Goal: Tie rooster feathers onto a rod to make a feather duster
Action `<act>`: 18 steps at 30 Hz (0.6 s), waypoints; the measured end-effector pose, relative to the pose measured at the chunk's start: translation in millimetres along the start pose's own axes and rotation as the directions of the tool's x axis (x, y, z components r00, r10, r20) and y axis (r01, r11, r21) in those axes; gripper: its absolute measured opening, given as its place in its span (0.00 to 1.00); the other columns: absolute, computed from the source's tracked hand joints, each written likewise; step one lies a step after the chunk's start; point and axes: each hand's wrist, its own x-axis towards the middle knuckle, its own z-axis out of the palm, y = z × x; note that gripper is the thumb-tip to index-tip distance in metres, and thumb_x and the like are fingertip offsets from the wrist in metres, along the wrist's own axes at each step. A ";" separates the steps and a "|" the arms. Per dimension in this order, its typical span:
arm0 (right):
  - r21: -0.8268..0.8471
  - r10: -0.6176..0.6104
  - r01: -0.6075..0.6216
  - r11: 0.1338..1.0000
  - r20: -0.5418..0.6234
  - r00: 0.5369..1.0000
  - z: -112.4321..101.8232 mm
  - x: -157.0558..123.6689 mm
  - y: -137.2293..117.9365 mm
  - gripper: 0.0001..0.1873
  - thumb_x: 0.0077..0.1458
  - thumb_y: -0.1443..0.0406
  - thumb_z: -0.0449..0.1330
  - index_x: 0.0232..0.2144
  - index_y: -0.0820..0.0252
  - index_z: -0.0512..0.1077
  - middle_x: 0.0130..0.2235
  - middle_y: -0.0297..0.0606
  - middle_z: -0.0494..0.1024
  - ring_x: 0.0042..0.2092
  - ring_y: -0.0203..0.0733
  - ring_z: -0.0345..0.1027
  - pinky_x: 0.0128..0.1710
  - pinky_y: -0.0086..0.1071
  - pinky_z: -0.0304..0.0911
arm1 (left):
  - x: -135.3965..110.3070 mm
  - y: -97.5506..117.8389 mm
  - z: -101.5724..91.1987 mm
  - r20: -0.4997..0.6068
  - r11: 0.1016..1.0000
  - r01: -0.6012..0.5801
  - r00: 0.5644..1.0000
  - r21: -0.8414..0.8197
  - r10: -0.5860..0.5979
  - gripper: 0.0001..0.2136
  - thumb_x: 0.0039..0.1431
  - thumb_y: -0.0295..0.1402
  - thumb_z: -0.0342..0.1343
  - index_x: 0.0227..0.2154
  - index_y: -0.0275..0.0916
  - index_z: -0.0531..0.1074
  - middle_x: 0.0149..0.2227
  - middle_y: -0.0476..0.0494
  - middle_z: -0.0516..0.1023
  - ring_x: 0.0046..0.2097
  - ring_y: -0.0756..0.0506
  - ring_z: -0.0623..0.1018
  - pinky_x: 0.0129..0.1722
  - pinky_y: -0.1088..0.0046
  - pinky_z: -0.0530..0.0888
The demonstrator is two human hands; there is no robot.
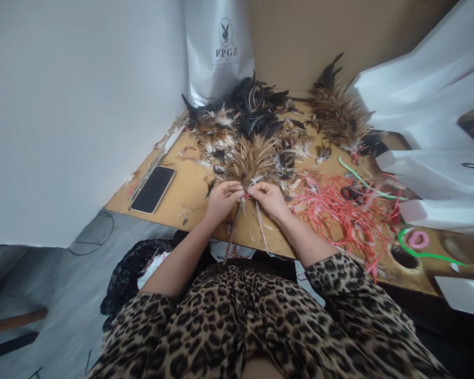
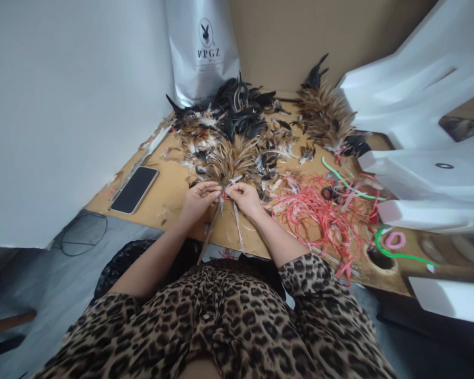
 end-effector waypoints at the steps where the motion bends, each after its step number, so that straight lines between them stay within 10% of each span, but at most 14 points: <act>1: 0.017 0.008 -0.008 1.000 -0.012 1.000 0.7 -0.5 -0.4 0.15 0.37 0.55 0.67 0.22 0.61 0.72 0.24 0.34 0.75 0.26 0.34 0.64 0.32 0.31 0.60 | -1.9 -1.8 0.3 -0.045 0.995 -0.066 0.997 0.072 0.069 0.16 0.47 0.36 0.63 0.38 0.35 0.74 0.33 0.45 0.77 0.29 0.52 0.72 0.30 0.75 0.70; 7: 0.103 0.020 -0.020 0.994 0.004 1.000 4.9 -6.1 -4.1 0.17 0.36 0.54 0.68 0.22 0.62 0.72 0.25 0.35 0.76 0.27 0.34 0.65 0.32 0.31 0.61 | -6.7 -2.5 9.6 -0.033 0.888 -0.253 0.957 0.385 0.287 0.12 0.42 0.34 0.67 0.33 0.40 0.77 0.29 0.47 0.74 0.32 0.49 0.71 0.36 0.72 0.69; 18: 0.197 0.105 -0.107 0.975 0.019 0.994 4.4 -9.1 -8.4 0.20 0.34 0.53 0.69 0.23 0.62 0.70 0.19 0.28 0.66 0.22 0.29 0.55 0.24 0.27 0.52 | 4.3 -11.2 9.6 -0.010 0.917 -0.343 0.936 0.206 0.352 0.02 0.49 0.30 0.61 0.25 0.38 0.78 0.29 0.46 0.76 0.35 0.49 0.74 0.40 0.71 0.71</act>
